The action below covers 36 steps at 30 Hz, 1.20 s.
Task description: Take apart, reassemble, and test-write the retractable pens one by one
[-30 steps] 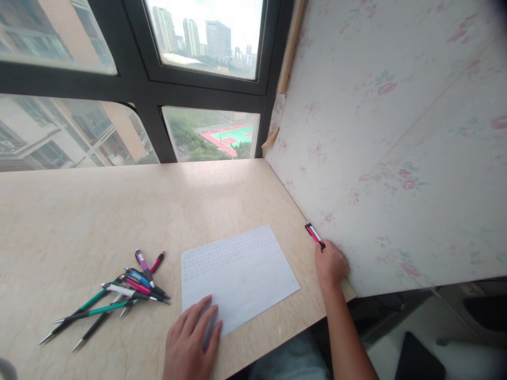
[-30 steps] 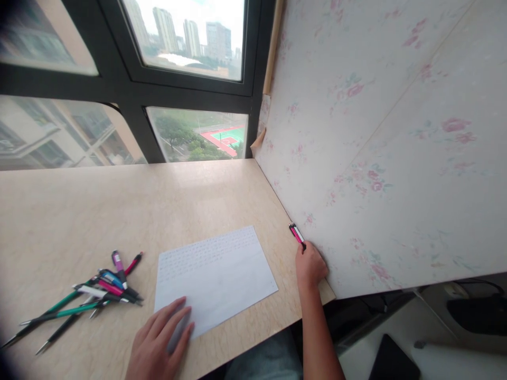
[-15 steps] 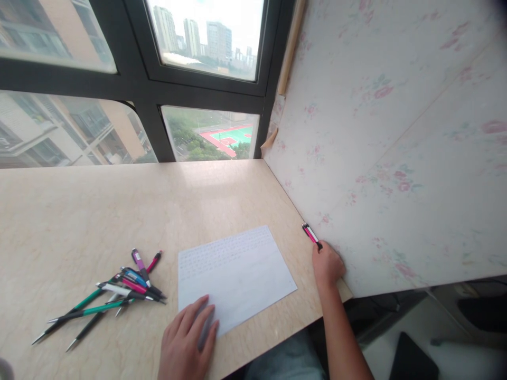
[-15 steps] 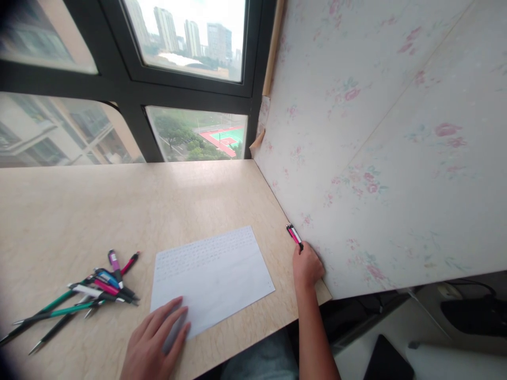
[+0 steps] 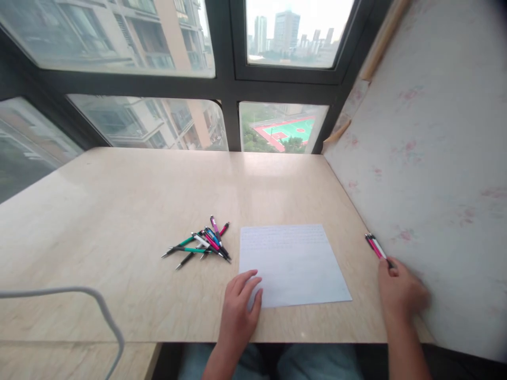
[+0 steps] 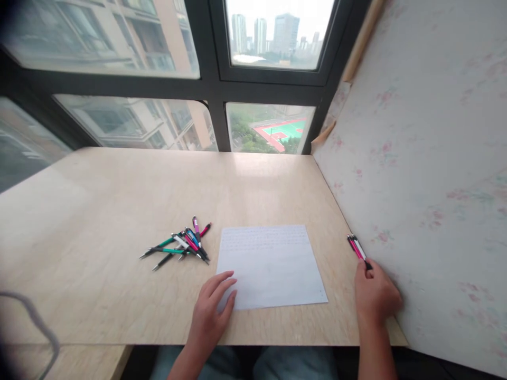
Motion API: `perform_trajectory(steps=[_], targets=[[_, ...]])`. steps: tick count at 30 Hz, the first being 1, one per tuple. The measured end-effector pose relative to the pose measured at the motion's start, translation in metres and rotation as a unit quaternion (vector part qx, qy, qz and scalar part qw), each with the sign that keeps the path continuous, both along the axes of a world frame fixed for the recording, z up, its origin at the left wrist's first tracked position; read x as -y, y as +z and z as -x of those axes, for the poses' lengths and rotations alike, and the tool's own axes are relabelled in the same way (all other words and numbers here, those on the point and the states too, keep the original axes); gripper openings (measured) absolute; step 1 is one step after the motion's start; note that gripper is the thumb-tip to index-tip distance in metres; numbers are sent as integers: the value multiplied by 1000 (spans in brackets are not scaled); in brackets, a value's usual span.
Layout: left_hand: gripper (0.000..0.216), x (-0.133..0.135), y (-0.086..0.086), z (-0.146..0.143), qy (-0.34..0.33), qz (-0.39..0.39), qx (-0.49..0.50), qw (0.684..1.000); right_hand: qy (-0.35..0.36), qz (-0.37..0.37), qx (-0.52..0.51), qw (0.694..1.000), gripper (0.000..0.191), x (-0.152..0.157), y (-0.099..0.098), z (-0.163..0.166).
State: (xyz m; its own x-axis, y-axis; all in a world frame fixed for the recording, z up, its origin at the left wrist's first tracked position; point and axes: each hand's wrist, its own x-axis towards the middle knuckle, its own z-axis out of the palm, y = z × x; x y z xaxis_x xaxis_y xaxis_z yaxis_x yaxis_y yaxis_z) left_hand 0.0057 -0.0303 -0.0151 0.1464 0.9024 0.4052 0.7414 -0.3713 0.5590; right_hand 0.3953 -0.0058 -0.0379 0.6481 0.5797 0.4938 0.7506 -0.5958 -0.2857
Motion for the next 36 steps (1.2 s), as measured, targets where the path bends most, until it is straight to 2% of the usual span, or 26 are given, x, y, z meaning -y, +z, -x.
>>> perform_trajectory(steps=[6, 12, 16, 19, 23, 27, 30, 36], targets=[[23, 3, 2, 2, 38, 13, 89, 995, 97, -16, -72, 993, 39, 11, 19, 35], [21, 3, 7, 1, 50, 20, 114, 992, 185, -3, -187, 965, 51, 7, 36, 90], [17, 6, 12, 2, 93, 41, 155, 983, 303, 17, -266, 915, 48, -1, 41, 142], [16, 9, 13, 5, 142, 59, 205, 966, 412, 41, -285, 864, 38, -10, 46, 182], [19, 13, 10, 9, 143, 90, 262, 950, 518, 104, -279, 802, 22, -29, 54, 226], [20, 15, 7, 9, 115, 102, 273, 950, 545, 120, -299, 774, 17, -64, 60, 266], [22, 14, 10, 8, 116, 109, 292, 943, 549, 139, -307, 765, 19, -91, 62, 298], [26, 11, 17, 9, 145, 107, 295, 938, 541, 221, -260, 769, 28, -114, 63, 339]])
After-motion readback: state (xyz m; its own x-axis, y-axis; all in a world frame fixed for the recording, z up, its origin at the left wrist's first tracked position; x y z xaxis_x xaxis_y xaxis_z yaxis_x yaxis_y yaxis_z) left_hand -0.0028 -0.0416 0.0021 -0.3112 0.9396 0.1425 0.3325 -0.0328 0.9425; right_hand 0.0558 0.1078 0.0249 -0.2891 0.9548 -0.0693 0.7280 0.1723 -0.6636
